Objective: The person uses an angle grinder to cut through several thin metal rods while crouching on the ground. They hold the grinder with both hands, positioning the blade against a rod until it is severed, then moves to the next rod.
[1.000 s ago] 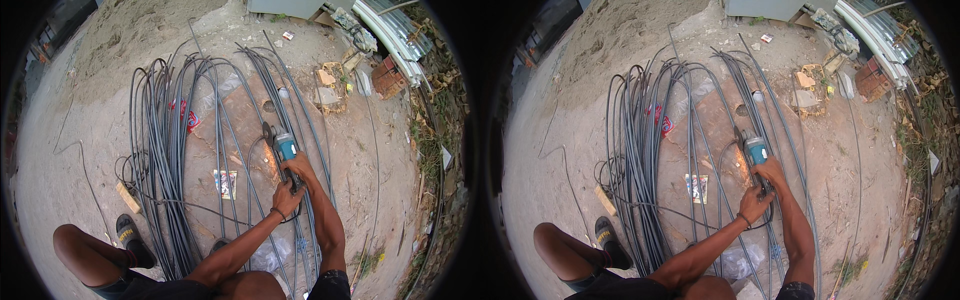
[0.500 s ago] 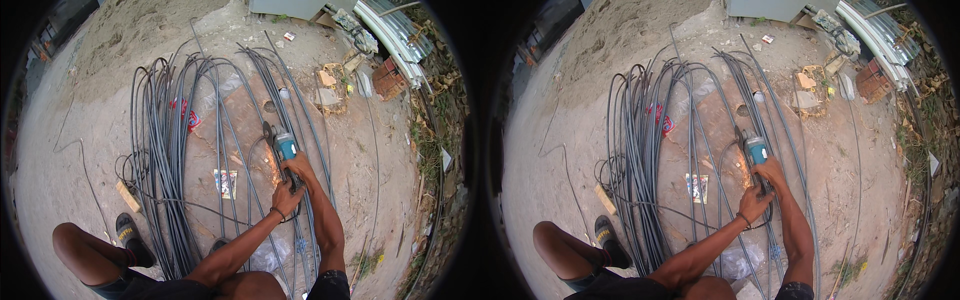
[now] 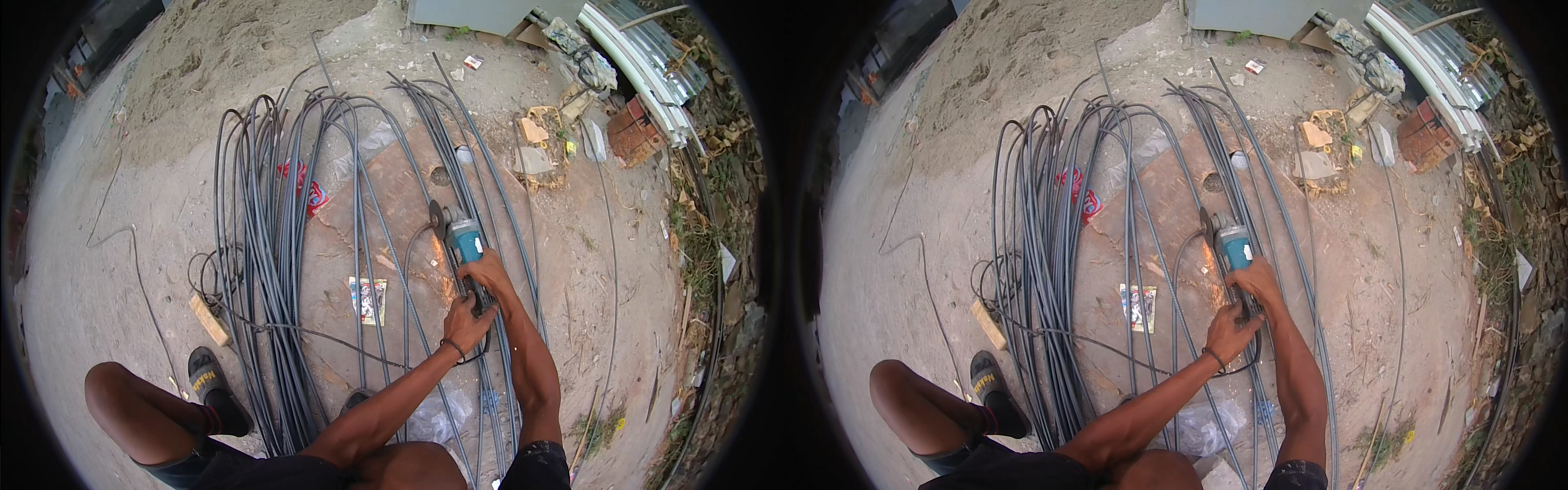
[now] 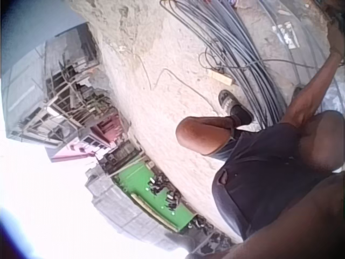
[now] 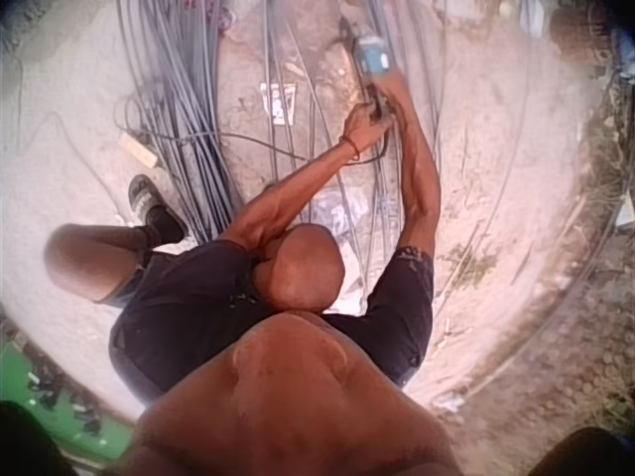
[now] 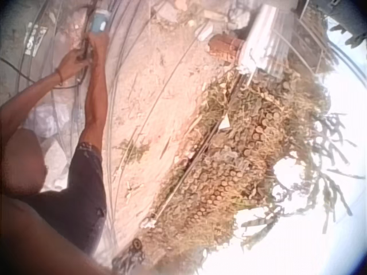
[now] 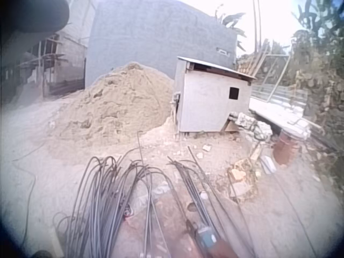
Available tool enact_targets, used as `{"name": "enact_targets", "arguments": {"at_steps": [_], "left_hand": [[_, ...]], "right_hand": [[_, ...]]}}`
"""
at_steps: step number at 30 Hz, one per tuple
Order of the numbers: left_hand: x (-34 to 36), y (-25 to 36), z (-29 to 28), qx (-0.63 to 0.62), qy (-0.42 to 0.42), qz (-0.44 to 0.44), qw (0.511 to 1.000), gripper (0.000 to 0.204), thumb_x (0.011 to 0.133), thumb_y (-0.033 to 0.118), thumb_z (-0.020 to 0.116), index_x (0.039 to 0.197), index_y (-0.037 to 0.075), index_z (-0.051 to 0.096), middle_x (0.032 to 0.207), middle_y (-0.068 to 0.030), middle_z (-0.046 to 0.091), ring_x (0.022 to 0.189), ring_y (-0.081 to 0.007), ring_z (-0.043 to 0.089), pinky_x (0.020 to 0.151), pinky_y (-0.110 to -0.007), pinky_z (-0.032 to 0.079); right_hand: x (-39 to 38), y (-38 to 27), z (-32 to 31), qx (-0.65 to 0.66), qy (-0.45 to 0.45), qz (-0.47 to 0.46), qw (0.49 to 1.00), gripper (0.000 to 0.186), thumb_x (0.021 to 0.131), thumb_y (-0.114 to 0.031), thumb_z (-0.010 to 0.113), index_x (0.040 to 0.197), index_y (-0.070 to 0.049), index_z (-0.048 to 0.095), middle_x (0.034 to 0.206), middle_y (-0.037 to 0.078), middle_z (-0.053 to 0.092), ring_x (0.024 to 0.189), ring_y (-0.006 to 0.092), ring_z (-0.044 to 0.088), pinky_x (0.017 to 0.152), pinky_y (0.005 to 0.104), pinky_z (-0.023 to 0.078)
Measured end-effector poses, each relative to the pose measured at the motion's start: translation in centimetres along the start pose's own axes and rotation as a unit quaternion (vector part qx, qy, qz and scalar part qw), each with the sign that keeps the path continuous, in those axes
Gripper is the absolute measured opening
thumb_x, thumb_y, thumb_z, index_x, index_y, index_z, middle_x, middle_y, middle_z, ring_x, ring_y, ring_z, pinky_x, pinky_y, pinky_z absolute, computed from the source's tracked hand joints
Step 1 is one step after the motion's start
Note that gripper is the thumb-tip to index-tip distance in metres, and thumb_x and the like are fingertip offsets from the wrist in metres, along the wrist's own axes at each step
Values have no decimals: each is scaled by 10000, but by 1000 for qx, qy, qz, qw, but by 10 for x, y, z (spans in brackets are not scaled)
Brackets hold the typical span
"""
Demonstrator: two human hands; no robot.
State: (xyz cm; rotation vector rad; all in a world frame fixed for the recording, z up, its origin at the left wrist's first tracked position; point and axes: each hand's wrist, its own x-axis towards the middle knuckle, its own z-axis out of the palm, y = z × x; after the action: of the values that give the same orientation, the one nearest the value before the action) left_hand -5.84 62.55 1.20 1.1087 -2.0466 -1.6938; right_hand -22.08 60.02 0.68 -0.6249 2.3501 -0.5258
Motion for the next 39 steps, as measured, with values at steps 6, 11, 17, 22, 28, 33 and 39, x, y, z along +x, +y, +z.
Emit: {"name": "enact_targets", "arguments": {"at_steps": [6,11,17,22,28,33,39], "left_hand": [[-2,2,1,-11,24,14,1000,546,833,449,726,1031,-52,646,969,-248,649,920,-391,640,810,-444,497],[-2,-1,7,-14,31,25,999,557,830,441,733,1089,-46,656,952,-225,653,895,-372,651,795,-432,501],[-7,-16,2,-1,77,63,995,517,847,347,734,1153,-61,651,1078,-212,648,911,-372,657,811,-440,516],[-13,-19,-30,-7,90,118,989,476,855,234,720,1206,-74,630,1103,-226,631,931,-366,658,793,-448,528],[-13,-63,-80,312,58,108,942,491,850,192,727,1250,-64,602,1033,-226,624,788,-397,631,682,-458,531],[-18,-83,-73,296,63,88,949,529,814,169,775,1252,-58,585,931,-199,638,771,-373,635,691,-455,517],[-23,-76,-81,284,79,50,954,454,774,145,816,1153,-44,651,842,-175,635,724,-332,625,683,-439,510]], "right_hand": [[1,5,0,5,1,-17,1000,656,501,-270,797,1005,128,662,969,308,700,955,421,698,815,428,545],[7,15,2,-5,20,-11,1000,651,506,-272,797,1014,113,667,978,299,702,985,415,693,848,428,536],[-8,1,12,89,32,-28,995,564,516,-198,800,1007,50,675,925,202,713,877,349,690,790,390,526],[-48,-12,-29,231,40,-54,971,450,548,-108,786,960,21,658,833,93,667,755,228,620,715,344,496],[-82,-1,-53,342,69,-17,937,426,568,-76,792,965,2,659,826,51,649,732,182,592,690,316,477],[-93,30,-48,382,68,-4,922,424,570,-73,795,967,-5,661,812,41,637,731,169,585,686,303,473],[-87,52,-34,411,54,18,910,436,569,-69,787,981,-9,658,826,33,627,736,164,581,692,295,474]]}}
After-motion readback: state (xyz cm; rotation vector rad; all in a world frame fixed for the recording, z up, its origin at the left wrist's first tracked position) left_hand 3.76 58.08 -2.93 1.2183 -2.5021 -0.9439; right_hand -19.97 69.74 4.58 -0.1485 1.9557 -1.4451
